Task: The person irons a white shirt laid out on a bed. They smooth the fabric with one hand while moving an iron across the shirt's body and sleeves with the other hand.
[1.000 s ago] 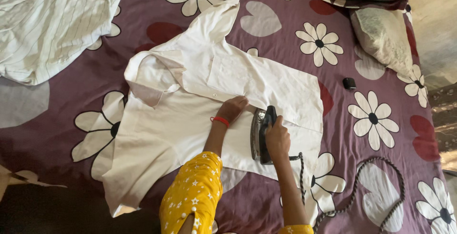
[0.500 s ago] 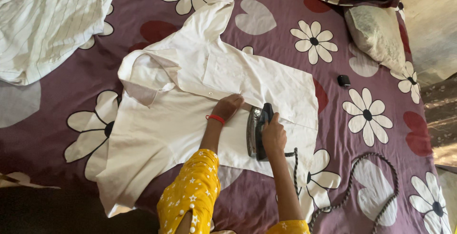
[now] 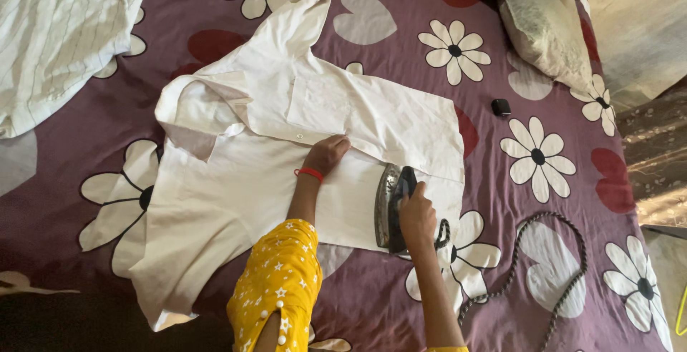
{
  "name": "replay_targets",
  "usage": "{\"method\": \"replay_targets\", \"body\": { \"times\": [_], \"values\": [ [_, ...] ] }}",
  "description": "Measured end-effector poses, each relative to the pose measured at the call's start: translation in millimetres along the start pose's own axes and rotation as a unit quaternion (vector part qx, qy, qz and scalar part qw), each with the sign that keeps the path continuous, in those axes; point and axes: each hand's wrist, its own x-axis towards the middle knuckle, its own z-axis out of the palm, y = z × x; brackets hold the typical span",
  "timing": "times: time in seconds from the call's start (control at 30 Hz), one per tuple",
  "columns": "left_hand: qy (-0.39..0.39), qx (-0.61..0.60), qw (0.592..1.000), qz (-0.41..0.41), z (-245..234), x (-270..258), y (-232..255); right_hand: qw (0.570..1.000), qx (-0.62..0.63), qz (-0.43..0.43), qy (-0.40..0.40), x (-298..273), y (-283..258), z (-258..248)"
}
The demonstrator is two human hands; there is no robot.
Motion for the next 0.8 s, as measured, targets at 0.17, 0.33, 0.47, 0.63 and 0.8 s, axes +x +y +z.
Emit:
{"method": "replay_targets", "body": {
  "times": [0.17, 0.33, 0.47, 0.63, 0.8],
  "values": [
    [0.02, -0.023, 1.0, -0.002, -9, 2, 4, 0.998, -0.015, 0.048, 0.043, 9, 49, -5],
    [0.003, -0.022, 1.0, -0.009, -9, -1, 6, 0.992, -0.01, 0.083, 0.093, 20, 121, -13],
    [-0.067, 0.01, 0.998, -0.012, -8, -3, -2, 0.985, -0.016, 0.158, 0.062, 16, 168, -25],
    [-0.022, 0.175, 0.981, 0.08, -36, -19, -33, 0.988, -0.038, 0.131, 0.076, 8, 159, -37],
    [-0.005, 0.143, 0.989, 0.039, -77, -25, -54, 0.995, 0.013, 0.069, 0.073, -7, 79, -56]
  ]
}}
